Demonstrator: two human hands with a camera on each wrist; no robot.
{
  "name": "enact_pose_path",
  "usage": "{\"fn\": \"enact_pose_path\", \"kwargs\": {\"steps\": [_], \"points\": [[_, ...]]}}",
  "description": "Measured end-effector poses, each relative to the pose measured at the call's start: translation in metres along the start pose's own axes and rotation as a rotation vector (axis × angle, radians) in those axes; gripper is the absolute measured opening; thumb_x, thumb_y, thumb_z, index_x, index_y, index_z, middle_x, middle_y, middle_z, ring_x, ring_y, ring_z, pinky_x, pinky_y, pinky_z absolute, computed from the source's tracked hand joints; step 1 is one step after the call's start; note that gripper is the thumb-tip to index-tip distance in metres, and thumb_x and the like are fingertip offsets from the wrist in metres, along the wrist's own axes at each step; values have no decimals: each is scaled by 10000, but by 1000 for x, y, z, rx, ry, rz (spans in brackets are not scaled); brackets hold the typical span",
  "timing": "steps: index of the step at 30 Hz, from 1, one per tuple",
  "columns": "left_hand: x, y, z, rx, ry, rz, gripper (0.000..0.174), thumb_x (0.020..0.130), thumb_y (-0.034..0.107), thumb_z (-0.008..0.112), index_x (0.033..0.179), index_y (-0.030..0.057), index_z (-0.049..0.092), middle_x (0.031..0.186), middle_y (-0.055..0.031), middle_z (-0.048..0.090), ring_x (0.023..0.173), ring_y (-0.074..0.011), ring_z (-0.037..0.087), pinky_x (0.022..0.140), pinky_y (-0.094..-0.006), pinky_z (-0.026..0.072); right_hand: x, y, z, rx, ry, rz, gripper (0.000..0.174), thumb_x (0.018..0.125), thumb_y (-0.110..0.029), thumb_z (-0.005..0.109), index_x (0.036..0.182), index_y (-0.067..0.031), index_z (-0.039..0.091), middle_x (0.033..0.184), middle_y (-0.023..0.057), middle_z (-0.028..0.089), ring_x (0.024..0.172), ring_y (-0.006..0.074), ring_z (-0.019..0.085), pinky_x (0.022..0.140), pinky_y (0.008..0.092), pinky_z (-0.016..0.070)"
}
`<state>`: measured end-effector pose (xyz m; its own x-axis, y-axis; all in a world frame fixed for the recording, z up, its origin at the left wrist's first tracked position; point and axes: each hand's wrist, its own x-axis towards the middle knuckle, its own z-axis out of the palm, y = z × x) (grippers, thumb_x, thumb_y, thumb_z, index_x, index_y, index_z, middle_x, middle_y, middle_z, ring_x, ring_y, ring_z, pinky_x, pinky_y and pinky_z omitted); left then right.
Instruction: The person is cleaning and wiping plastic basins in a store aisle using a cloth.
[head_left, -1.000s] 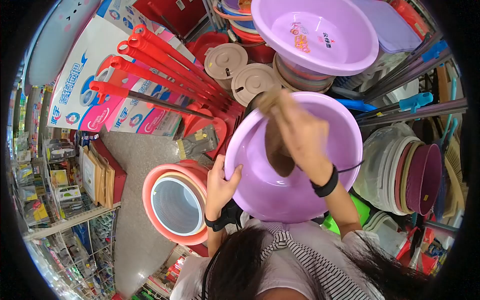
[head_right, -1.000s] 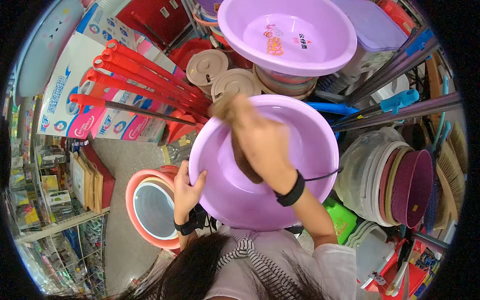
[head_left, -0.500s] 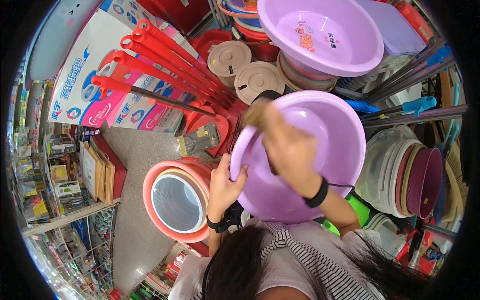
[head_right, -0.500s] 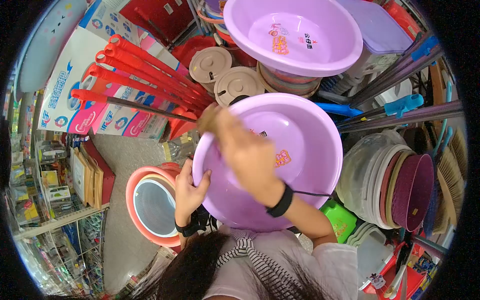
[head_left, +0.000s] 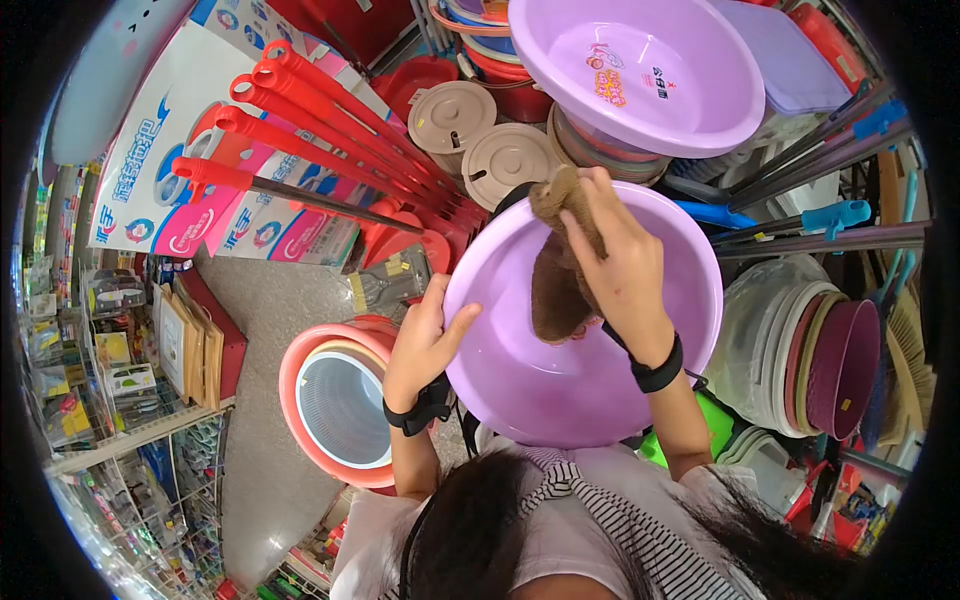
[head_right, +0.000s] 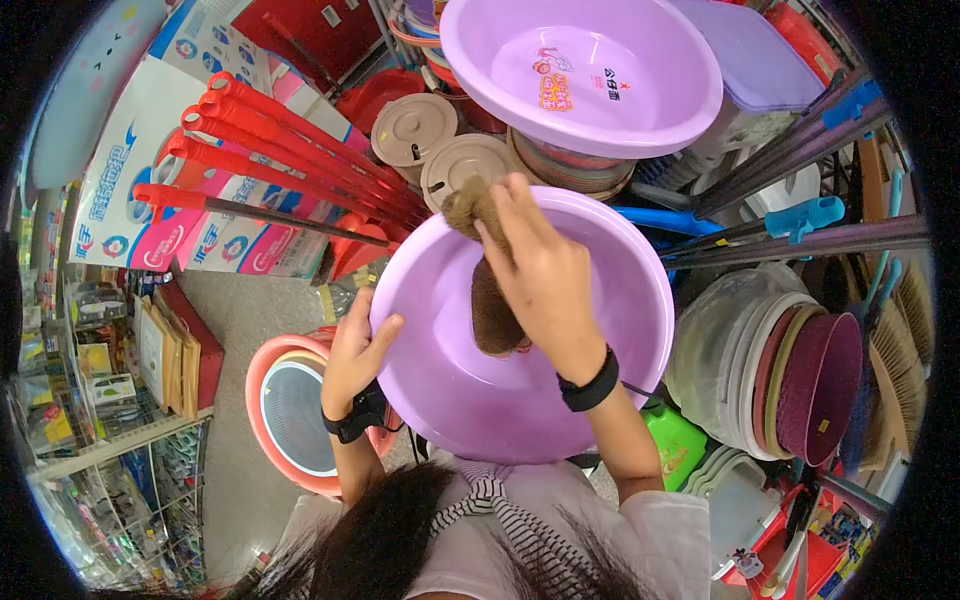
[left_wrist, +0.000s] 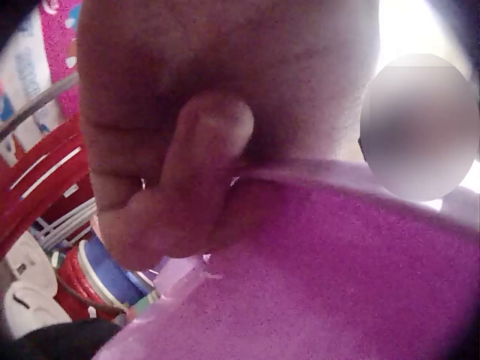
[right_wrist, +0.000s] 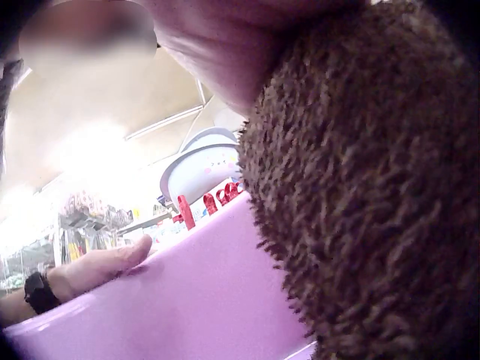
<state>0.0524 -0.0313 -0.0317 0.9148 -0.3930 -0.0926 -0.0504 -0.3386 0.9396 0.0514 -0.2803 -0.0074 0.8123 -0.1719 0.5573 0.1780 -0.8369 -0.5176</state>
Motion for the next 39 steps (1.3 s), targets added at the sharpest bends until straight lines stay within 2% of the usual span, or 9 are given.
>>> {"fn": "enact_pose_path", "kwargs": {"steps": [7,9,13,18,22,25,31,35,39], "points": [[-6,2,11,81,118,-31,212,887,114,683,1004,-9,556,721,-118,644,605,-116,597,561,-266,461,-8,-24,6,-43,-150,-57,403,855,-98,672,1246,-34,594,1223,123,665,658,245,688,541,323,523],[-17,-7,12,28,154,-76,191,880,82,682,993,-15,563,718,-93,645,611,-81,576,558,-245,455,-3,-5,3,-211,149,49,416,875,-112,664,1277,-38,588,1094,151,700,649,268,677,542,340,516],[-33,-12,24,-185,287,-104,135,891,40,667,953,-31,570,736,-33,643,651,-49,540,565,-224,446,2,13,-28,-135,26,350,351,910,-173,661,1232,-38,629,861,205,686,678,330,665,597,385,512],[-47,-5,44,-238,306,-210,162,899,63,668,984,-29,567,769,-76,687,684,-70,611,587,-262,497,8,16,-21,8,78,271,321,930,-157,624,1219,-18,614,989,211,678,825,381,662,710,401,522],[-64,-8,67,-128,76,45,367,906,128,673,1190,-38,510,759,-110,685,621,-142,647,586,-277,506,17,16,-20,90,-1,172,285,939,-137,596,1195,-12,593,1077,211,655,908,432,625,752,446,522],[-67,-14,43,-258,-305,-280,353,972,178,587,1238,-42,518,752,-84,650,652,-143,631,620,-282,487,16,12,-22,88,-93,53,298,920,-152,613,1187,-23,595,1087,202,652,900,416,634,719,439,539],[-21,-6,35,-90,102,61,271,943,180,653,1098,-1,524,788,-91,664,700,-115,603,655,-283,488,-18,-9,2,107,-334,-270,453,777,-104,680,1220,-76,592,1380,94,546,661,238,676,574,355,547],[-20,-6,34,-68,136,-43,221,898,98,687,1029,-2,540,791,-108,681,704,-67,599,608,-258,480,-17,-6,2,118,-269,-195,463,807,-101,666,1260,-69,576,1198,132,654,634,246,667,537,351,523],[-30,-13,33,-54,167,-110,207,897,103,684,996,-7,539,761,-110,671,672,-65,582,590,-258,471,2,3,-27,-220,-10,252,371,918,-116,599,1286,-84,571,823,151,689,618,313,648,508,392,492]]}}
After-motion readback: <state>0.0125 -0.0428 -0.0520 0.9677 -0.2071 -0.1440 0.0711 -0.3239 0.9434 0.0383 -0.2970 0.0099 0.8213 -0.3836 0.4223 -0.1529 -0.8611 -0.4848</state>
